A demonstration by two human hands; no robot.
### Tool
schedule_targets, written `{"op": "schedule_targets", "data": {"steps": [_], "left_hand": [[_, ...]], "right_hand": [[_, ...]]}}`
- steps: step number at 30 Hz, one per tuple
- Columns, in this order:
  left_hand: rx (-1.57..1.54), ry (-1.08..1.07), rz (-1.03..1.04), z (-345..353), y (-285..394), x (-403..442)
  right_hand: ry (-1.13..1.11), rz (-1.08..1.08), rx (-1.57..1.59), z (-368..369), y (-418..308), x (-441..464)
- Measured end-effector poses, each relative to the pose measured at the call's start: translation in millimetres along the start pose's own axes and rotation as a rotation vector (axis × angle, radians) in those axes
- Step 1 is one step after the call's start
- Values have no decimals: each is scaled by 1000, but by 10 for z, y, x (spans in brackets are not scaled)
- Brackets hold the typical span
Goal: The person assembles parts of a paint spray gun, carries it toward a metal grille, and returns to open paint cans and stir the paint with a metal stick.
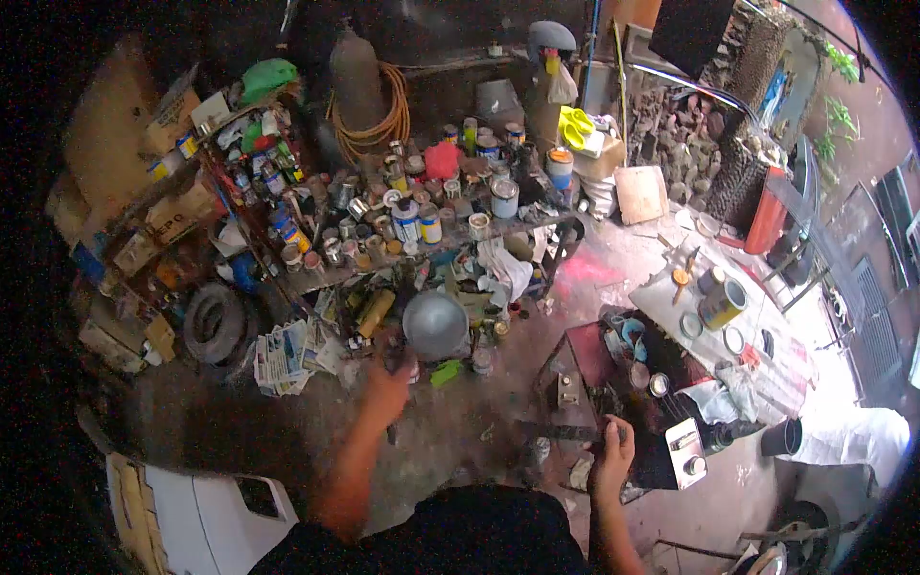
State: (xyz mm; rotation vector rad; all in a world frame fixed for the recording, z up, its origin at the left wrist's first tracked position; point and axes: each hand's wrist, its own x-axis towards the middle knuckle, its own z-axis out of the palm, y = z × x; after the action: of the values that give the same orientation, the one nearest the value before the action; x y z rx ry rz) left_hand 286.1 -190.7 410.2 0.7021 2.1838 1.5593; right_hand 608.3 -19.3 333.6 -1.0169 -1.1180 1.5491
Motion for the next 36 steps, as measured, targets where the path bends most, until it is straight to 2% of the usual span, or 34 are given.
{"op": "schedule_targets", "data": {"steps": [1, 3, 6, 8, 12, 15, 18, 21, 24, 27, 30, 33, 36], "left_hand": [[0, -51, -96, 102, -328, -96], [174, -158, -64, 285, -714, -346], [-73, -202, -492, 435, -694, -481], [-57, -214, -508, 411, -1203, -582], [-53, -251, -516, 449, -1273, -881], [-71, -207, -437, 498, -1381, -804], [-97, -159, -458, 462, -1422, -861], [-109, -279, -553, 495, -1493, -847], [-199, -191, -508, 401, -1367, -743], [-170, -225, -411, 446, -1354, -802], [-244, -226, -503, 411, -1298, -624], [-136, -221, -428, 360, -1075, -685], [-159, -312, -506, 433, -1148, -603]], "right_hand": [[3, 3, -2, -43, 21, 15], [6, 15, -14, -126, 47, 23], [25, 36, -53, -131, -68, 45], [-16, 7, -55, -152, -142, 26], [25, -37, -24, -148, -171, 20], [59, 78, -24, -111, -182, 13], [38, 40, -20, -95, -171, 42], [44, 33, -28, -28, -166, -14], [39, 21, -31, -52, -175, -22], [15, 17, -37, -76, -110, 34], [20, 28, -26, -63, -90, -41], [26, 5, -57, 15, -160, -36], [44, 16, -52, -5, -114, -112]]}}
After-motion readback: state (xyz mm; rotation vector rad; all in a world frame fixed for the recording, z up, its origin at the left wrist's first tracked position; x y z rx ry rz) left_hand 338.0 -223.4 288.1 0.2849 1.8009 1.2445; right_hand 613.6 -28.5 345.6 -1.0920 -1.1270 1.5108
